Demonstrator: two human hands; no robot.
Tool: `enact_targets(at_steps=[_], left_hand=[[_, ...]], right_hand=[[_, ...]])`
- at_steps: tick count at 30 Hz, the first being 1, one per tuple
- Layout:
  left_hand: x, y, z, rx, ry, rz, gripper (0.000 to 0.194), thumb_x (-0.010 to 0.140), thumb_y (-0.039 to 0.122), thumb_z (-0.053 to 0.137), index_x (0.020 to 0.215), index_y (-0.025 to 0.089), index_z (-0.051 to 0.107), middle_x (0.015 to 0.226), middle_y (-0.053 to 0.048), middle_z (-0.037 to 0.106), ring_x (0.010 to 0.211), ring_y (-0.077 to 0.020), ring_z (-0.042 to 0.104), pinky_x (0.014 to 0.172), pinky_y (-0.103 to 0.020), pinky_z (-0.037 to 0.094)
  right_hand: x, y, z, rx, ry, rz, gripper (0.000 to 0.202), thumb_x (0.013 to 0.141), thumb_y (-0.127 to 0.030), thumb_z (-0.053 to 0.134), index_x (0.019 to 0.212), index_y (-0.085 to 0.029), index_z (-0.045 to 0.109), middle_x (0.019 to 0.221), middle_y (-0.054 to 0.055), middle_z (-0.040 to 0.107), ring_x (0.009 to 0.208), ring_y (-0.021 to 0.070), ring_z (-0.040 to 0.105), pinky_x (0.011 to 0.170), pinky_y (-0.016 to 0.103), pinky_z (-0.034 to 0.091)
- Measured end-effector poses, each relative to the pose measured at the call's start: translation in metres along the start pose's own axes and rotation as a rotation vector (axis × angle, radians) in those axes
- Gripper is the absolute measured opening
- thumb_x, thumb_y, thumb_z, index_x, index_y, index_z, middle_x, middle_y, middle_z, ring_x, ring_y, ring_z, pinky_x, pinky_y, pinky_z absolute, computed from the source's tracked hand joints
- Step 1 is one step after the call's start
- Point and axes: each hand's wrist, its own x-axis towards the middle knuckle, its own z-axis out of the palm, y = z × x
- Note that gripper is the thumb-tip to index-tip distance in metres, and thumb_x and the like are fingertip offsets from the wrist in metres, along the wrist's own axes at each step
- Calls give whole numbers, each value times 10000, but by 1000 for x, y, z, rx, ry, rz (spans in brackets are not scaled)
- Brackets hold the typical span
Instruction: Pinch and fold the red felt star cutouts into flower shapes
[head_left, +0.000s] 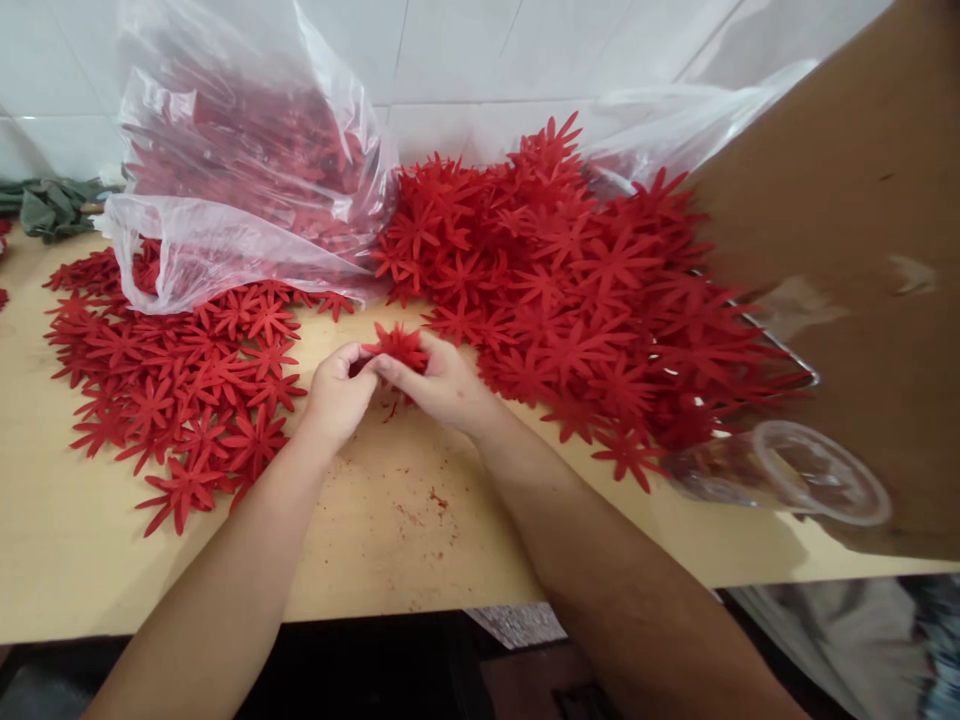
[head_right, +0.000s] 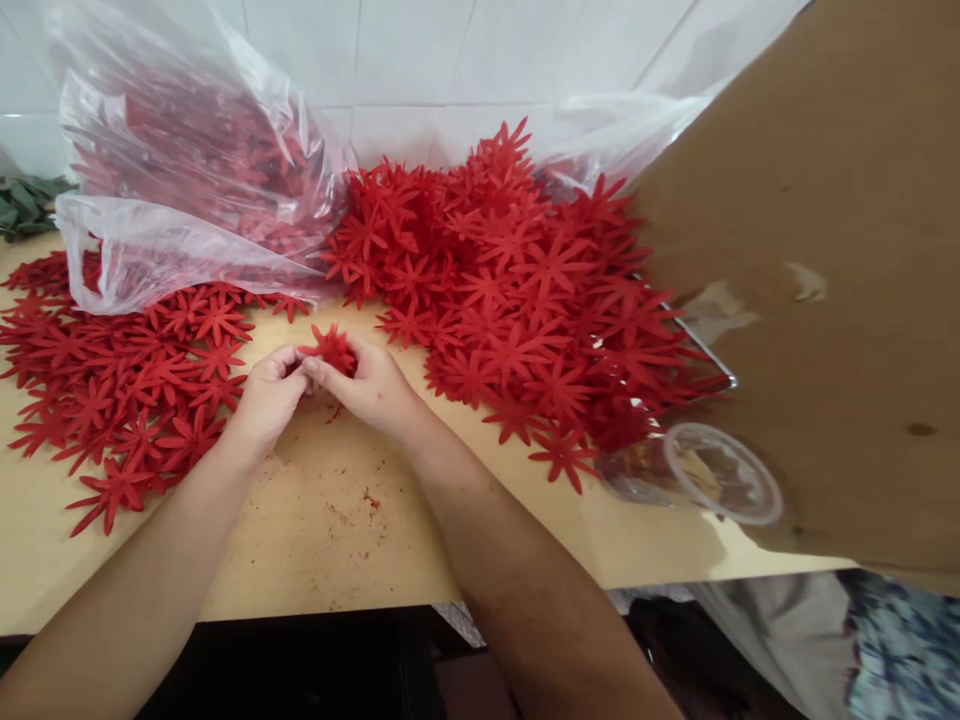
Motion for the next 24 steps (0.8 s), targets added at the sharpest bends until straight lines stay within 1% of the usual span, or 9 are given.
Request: enact_targets(at_steps=[2, 6, 8, 12, 14, 16, 18, 21, 24], left_hand=[[-1, 1, 0, -100, -12, -73, 69, 738, 200, 537, 688, 153, 535, 583, 41, 483, 502, -47, 412, 510, -189, 327], [-1, 10, -1, -361, -25, -234, 265, 797, 384, 466, 844, 143, 563, 719, -16, 555, 560, -72, 500, 535, -208, 387], [0, 14, -3, -453, -1, -268, 303, 807, 405, 442, 853, 129, 560, 729, -31, 561, 584, -82, 522, 576, -219, 416], [1, 17, -8, -565, 44, -256, 260, 819, 347, 424, 864, 123, 548, 744, -40, 571, 658, -94, 552, 649, -227, 446], [1, 16, -10, -555, 48, -251, 261, 815, 346, 427, 890, 127, 549, 756, -43, 580, 684, -99, 559, 645, -222, 449], [1, 15, -10, -547, 48, -252, 269, 807, 353, 437, 901, 130, 553, 770, -45, 587, 701, -100, 563, 639, -217, 450], [1, 15, -8, -560, 52, -245, 249, 799, 336, 448, 891, 134, 559, 793, -46, 591, 736, -101, 570, 650, -209, 453], [0, 15, -3, -592, 59, -211, 175, 793, 257, 451, 857, 140, 564, 847, -47, 598, 826, -101, 574, 691, -193, 453], [-1, 14, 2, -593, 30, -243, 150, 791, 203, 447, 863, 144, 565, 865, -44, 602, 819, -93, 572, 694, -186, 449]], right_hand=[[1, 2, -2, -44, 6, -29, 332, 689, -500, 603, 772, -181, 564, 644, -14, 539, 589, 92, 493, 548, 242, 418], [7, 10, -14, -50, 134, 38, 260, 752, -444, 536, 782, -186, 533, 576, -34, 477, 491, 75, 419, 473, 234, 352], [9, 13, -18, -79, 191, 29, 223, 758, -410, 530, 796, -190, 526, 586, -36, 467, 492, 74, 405, 478, 235, 338], [6, 13, -12, -252, 89, -44, 162, 780, -340, 500, 807, -187, 546, 648, -18, 494, 571, 94, 427, 553, 256, 347], [2, 10, -6, -311, 32, -60, 186, 796, -353, 477, 734, -185, 526, 625, -24, 468, 564, 93, 401, 551, 257, 329], [0, 6, -3, -321, 28, -29, 254, 777, -406, 503, 652, -186, 482, 576, -39, 414, 537, 86, 358, 522, 252, 300], [1, 5, -2, -276, 33, 36, 299, 698, -443, 597, 626, -188, 458, 562, -48, 406, 531, 82, 354, 508, 247, 294], [3, 7, 0, -127, 8, 123, 322, 579, -403, 706, 657, -186, 481, 610, -37, 497, 567, 90, 424, 539, 247, 347], [6, 11, 2, 7, -6, 148, 269, 587, -356, 692, 659, -187, 496, 654, -20, 546, 597, 97, 470, 583, 259, 387]])
